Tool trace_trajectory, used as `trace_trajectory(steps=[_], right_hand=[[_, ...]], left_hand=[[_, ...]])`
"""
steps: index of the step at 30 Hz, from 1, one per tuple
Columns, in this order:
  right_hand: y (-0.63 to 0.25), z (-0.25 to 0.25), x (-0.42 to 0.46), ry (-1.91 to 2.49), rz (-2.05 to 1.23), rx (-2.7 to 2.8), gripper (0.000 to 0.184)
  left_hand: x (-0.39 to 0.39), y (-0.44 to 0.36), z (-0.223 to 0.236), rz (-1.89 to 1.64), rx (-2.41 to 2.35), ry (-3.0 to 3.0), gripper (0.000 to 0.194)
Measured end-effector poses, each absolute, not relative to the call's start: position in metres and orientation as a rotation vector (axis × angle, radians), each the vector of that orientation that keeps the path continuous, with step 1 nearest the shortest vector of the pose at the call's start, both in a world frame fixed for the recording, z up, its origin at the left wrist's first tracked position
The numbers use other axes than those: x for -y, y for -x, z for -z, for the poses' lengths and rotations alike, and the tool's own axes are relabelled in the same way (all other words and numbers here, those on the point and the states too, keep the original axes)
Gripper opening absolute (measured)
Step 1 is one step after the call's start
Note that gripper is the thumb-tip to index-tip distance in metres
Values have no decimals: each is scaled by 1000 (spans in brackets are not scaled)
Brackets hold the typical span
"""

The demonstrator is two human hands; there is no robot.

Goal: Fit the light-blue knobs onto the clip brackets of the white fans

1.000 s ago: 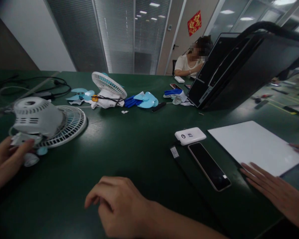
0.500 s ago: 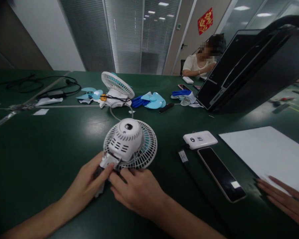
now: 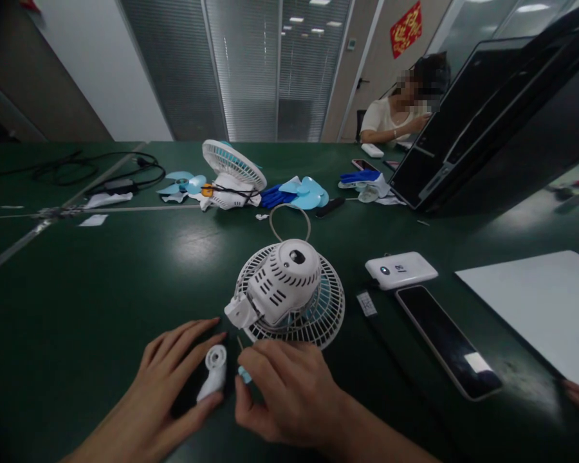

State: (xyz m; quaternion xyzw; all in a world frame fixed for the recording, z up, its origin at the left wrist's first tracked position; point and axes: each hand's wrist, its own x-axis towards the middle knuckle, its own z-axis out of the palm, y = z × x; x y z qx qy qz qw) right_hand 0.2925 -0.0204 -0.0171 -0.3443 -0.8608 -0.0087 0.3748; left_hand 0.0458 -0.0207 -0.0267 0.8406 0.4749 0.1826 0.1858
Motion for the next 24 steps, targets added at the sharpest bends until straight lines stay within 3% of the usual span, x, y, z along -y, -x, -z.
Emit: trace_trajectory(steps=[8, 12, 18, 24], right_hand=[[-300, 12, 9, 824, -10, 1923, 29], [-298, 16, 6, 907, -100, 1756, 31], [-301, 14, 10, 845, -113, 1951, 35], [-306, 15, 10, 864, -103, 2039, 34]], left_hand=[[16, -66, 11, -770, -1214, -1611, 49], [4, -75, -2, -781, -1168, -1637, 42], [-2, -91, 2, -838, -1146, -1582, 41], [0, -94, 12, -955, -1156, -1403, 28]])
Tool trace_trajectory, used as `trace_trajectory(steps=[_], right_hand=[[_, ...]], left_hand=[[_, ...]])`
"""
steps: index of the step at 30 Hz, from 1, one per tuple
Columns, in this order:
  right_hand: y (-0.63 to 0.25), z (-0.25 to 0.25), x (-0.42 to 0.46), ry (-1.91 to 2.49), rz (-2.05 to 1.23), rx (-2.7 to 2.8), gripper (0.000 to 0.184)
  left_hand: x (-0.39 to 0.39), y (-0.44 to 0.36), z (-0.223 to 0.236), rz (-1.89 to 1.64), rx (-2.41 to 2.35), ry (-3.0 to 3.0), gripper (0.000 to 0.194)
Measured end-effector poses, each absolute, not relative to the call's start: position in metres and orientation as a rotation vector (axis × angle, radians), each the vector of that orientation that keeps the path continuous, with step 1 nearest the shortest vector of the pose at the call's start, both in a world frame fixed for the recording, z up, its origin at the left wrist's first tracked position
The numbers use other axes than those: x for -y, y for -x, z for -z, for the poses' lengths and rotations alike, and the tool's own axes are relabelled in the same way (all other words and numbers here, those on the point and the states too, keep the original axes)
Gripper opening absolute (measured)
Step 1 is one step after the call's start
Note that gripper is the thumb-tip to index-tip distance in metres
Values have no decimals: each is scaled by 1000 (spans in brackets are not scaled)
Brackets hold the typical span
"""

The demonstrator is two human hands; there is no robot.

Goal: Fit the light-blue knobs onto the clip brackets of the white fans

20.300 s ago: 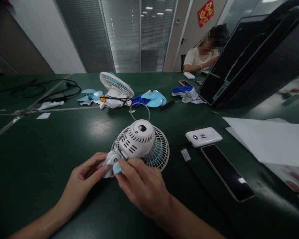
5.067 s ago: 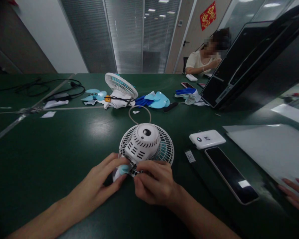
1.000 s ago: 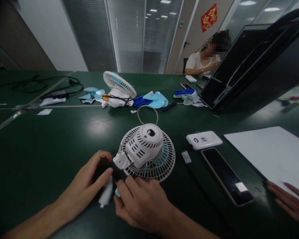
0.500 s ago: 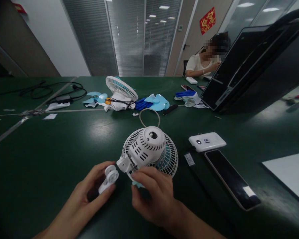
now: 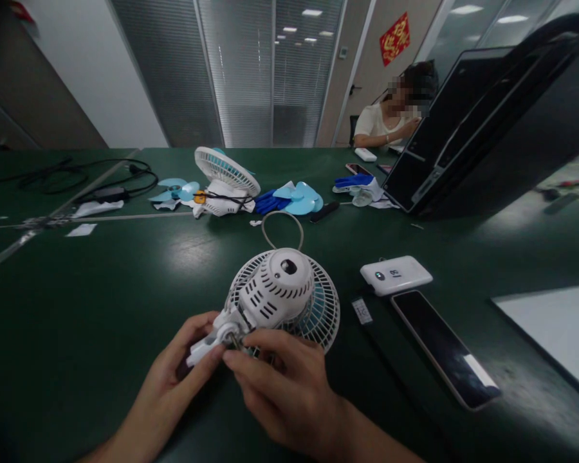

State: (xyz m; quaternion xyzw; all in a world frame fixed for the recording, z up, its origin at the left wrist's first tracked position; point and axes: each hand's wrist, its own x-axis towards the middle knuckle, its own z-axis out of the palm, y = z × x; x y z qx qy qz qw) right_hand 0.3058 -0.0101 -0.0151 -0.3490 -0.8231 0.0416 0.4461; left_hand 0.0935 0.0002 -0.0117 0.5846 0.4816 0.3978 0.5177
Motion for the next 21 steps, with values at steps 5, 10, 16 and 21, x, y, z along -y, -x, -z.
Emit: trace_trajectory(steps=[5, 10, 16, 21], right_hand=[[-306, 16, 9, 910, -31, 2025, 35], [-313, 17, 12, 914, 22, 2064, 39], [-316, 11, 14, 891, 41, 2062, 38], [-309, 5, 13, 918, 84, 2081, 32]], left_hand=[[3, -85, 17, -978, -1101, -1408, 36], [8, -82, 22, -948, -1136, -1574, 43], [11, -80, 33, -855, -1106, -1658, 52], [8, -81, 31, -845, -1005, -1727, 58]])
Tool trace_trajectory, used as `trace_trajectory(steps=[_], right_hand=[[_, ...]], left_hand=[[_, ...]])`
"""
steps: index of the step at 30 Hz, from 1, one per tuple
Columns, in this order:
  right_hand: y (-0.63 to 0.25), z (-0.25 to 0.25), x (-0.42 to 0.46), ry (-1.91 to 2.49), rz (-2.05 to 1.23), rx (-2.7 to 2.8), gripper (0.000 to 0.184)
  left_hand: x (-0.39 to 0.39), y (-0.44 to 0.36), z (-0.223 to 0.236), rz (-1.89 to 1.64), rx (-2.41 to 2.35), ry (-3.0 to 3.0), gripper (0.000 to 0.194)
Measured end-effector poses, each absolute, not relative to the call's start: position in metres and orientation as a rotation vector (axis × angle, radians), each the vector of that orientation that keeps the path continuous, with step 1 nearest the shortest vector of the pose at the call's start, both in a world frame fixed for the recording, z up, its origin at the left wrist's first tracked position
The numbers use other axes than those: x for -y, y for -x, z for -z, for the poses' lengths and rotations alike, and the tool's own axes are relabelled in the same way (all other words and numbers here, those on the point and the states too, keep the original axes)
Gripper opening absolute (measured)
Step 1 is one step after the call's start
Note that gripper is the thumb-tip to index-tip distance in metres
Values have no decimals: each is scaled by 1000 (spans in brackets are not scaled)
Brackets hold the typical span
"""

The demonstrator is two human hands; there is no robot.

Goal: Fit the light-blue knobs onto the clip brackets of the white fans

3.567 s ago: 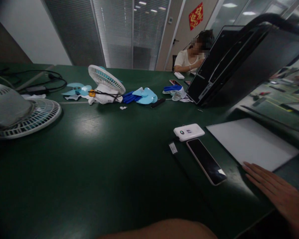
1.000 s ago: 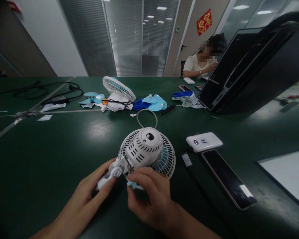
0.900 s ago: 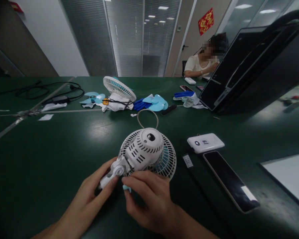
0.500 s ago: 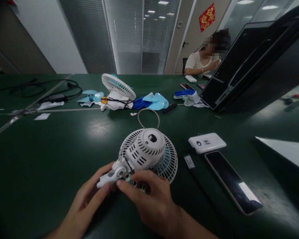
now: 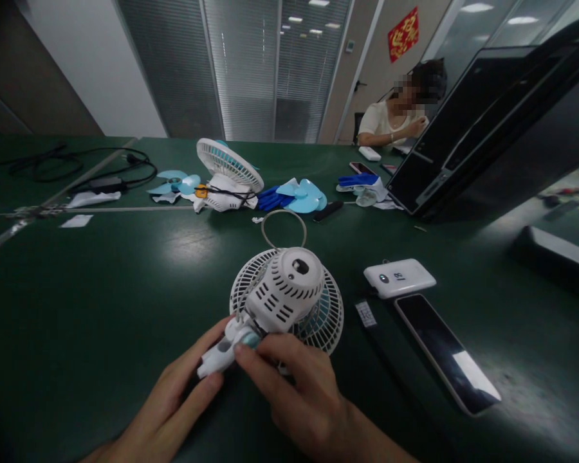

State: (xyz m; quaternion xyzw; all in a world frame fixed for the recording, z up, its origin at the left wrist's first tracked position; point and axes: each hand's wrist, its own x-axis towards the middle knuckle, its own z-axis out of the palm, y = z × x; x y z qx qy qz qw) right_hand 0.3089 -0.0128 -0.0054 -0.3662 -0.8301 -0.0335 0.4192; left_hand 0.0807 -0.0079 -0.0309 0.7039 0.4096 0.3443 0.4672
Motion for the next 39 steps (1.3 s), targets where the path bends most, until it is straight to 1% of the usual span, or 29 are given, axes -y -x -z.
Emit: trace_trajectory(steps=[2, 6, 11, 14, 20, 25, 31, 35, 39], right_hand=[[-306, 5, 13, 969, 89, 2059, 33], [-303, 6, 14, 973, 66, 2052, 30], [-303, 6, 15, 998, 47, 2032, 27], [-308, -2, 10, 947, 39, 2064, 25], [-326, -23, 0, 747, 107, 2329, 30], [-332, -25, -2, 755, 172, 2366, 34], [-340, -30, -10, 633, 209, 2507, 30], [-341, -27, -11, 640, 222, 2499, 32], [-334, -13, -6, 731, 192, 2348, 19]], left_hand=[[9, -81, 28, -868, -988, -1730, 57], [11, -84, 16, -881, -1045, -1559, 48], [11, -89, 3, -853, -1049, -1393, 50], [10, -87, 6, -830, -1016, -1353, 49], [5, -81, 22, -796, -824, -1349, 46], [3, -84, 17, -778, -759, -1333, 43], [6, -86, 14, -785, -824, -1364, 41], [4, -86, 16, -798, -773, -1435, 41], [3, -87, 15, -768, -778, -1475, 40]])
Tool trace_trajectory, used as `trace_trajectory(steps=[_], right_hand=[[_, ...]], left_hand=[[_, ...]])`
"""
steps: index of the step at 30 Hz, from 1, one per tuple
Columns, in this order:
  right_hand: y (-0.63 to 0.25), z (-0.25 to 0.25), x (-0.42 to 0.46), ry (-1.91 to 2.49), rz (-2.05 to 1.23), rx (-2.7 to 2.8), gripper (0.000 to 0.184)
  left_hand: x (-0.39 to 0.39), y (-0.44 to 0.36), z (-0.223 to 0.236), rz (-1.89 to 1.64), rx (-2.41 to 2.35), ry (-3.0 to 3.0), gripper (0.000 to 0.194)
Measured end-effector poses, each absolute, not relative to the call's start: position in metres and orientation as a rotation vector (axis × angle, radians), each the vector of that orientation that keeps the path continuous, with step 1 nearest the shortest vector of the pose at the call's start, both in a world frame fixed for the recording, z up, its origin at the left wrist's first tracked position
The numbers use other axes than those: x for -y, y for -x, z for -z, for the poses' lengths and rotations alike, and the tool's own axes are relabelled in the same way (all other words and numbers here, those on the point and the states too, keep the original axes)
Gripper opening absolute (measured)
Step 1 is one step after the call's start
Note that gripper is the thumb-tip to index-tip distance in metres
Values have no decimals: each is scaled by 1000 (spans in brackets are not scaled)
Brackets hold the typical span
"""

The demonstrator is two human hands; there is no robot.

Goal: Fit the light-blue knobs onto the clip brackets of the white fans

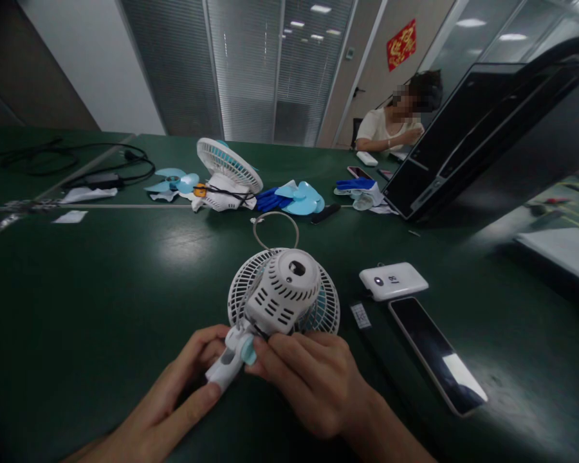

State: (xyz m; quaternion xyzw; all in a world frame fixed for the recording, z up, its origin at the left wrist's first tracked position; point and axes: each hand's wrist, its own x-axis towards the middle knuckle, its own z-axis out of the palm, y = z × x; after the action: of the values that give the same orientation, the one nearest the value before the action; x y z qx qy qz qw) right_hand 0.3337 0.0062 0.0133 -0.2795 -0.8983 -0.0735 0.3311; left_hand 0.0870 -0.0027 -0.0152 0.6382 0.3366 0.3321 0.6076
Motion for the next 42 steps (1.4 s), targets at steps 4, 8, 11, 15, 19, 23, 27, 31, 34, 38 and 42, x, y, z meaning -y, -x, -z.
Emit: trace_trajectory(steps=[4, 8, 11, 15, 19, 23, 27, 31, 34, 38, 42], right_hand=[[-330, -9, -2, 830, 216, 2237, 9], [-335, -23, -6, 639, 236, 2422, 20], [-339, -29, -11, 589, 235, 2507, 27], [-341, -28, -12, 578, 241, 2504, 31], [-339, -21, -12, 613, 247, 2442, 26], [-331, -13, -9, 716, 266, 2288, 21], [-329, -12, -6, 824, 253, 2263, 17], [-343, -20, -8, 680, 262, 2437, 27], [-351, -23, -12, 632, 262, 2504, 32], [-344, -17, -12, 645, 235, 2425, 23], [-329, -10, -7, 781, 240, 2246, 2]], left_hand=[[4, -88, 14, -759, -763, -1513, 40], [3, -86, 12, -755, -781, -1544, 40], [3, -85, 8, -757, -784, -1550, 40], [6, -87, 4, -754, -848, -1522, 38], [7, -87, 8, -753, -871, -1524, 39], [6, -84, 13, -705, -801, -1610, 42], [7, -83, 13, -671, -824, -1632, 42], [6, -82, 13, -657, -834, -1627, 41], [5, -82, 13, -659, -833, -1614, 40], [6, -83, 13, -657, -800, -1584, 39], [9, -84, 14, -620, -856, -1592, 44]])
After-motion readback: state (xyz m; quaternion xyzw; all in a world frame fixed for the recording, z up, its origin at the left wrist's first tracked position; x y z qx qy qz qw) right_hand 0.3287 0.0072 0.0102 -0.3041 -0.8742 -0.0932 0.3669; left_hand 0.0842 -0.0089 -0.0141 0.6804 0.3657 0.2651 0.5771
